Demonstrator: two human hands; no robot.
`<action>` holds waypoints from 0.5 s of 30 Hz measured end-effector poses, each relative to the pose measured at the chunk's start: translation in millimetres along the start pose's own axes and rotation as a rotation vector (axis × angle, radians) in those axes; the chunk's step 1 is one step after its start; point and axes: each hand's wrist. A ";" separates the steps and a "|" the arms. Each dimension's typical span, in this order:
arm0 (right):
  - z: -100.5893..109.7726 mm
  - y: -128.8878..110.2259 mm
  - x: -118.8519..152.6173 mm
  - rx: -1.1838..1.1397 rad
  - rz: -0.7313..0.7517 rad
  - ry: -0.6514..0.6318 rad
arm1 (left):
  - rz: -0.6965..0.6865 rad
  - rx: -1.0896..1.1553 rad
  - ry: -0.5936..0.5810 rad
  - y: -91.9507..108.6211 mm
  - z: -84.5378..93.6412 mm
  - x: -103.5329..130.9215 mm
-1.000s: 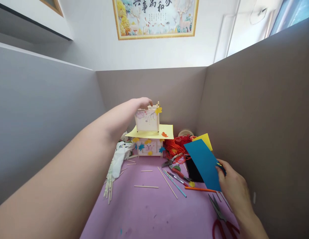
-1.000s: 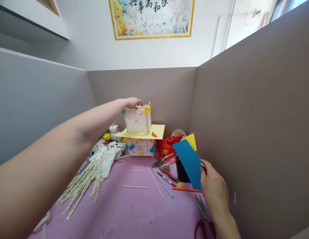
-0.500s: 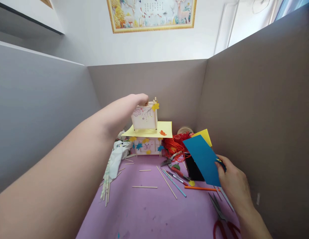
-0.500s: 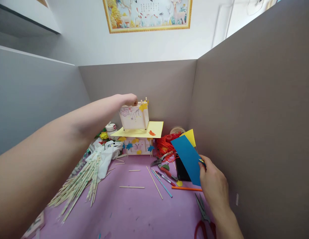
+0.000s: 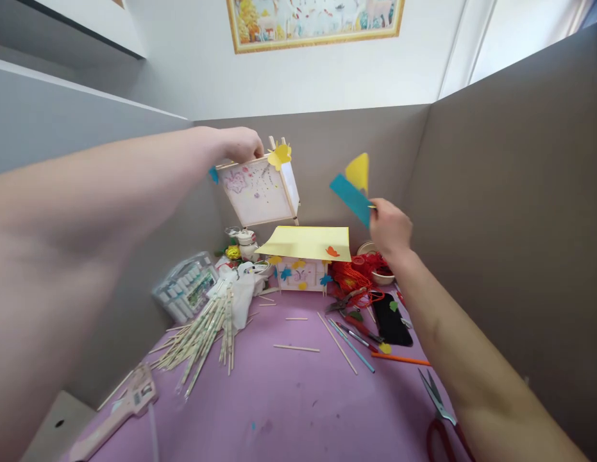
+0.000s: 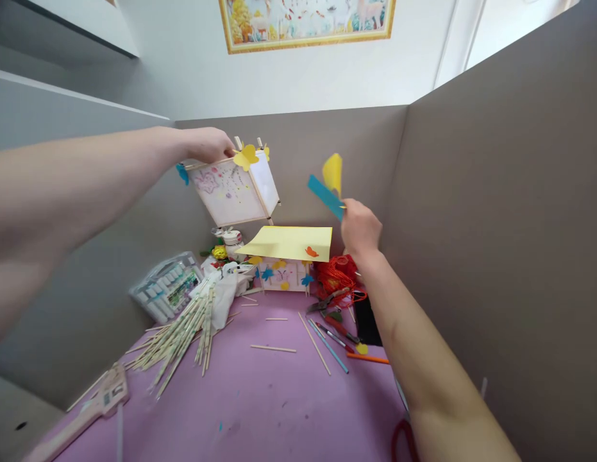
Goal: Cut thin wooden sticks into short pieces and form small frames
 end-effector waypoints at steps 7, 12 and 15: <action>-73.0 -68.0 -27.3 -0.057 0.417 -0.448 | 0.049 -0.046 -0.062 -33.4 4.6 39.4; -95.6 -69.3 -31.9 -0.064 0.400 -0.591 | 0.064 -0.030 -0.050 -37.0 1.0 40.2; -76.3 -55.9 -26.4 -0.103 0.350 -0.493 | 0.070 0.079 -0.046 -29.3 -9.1 27.8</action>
Point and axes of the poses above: each hand's wrist, its own x-axis away from the middle knuckle, its own z-axis out of the back of the hand, y = z × x, and after that the axes turned 5 degrees about -y, right-handed
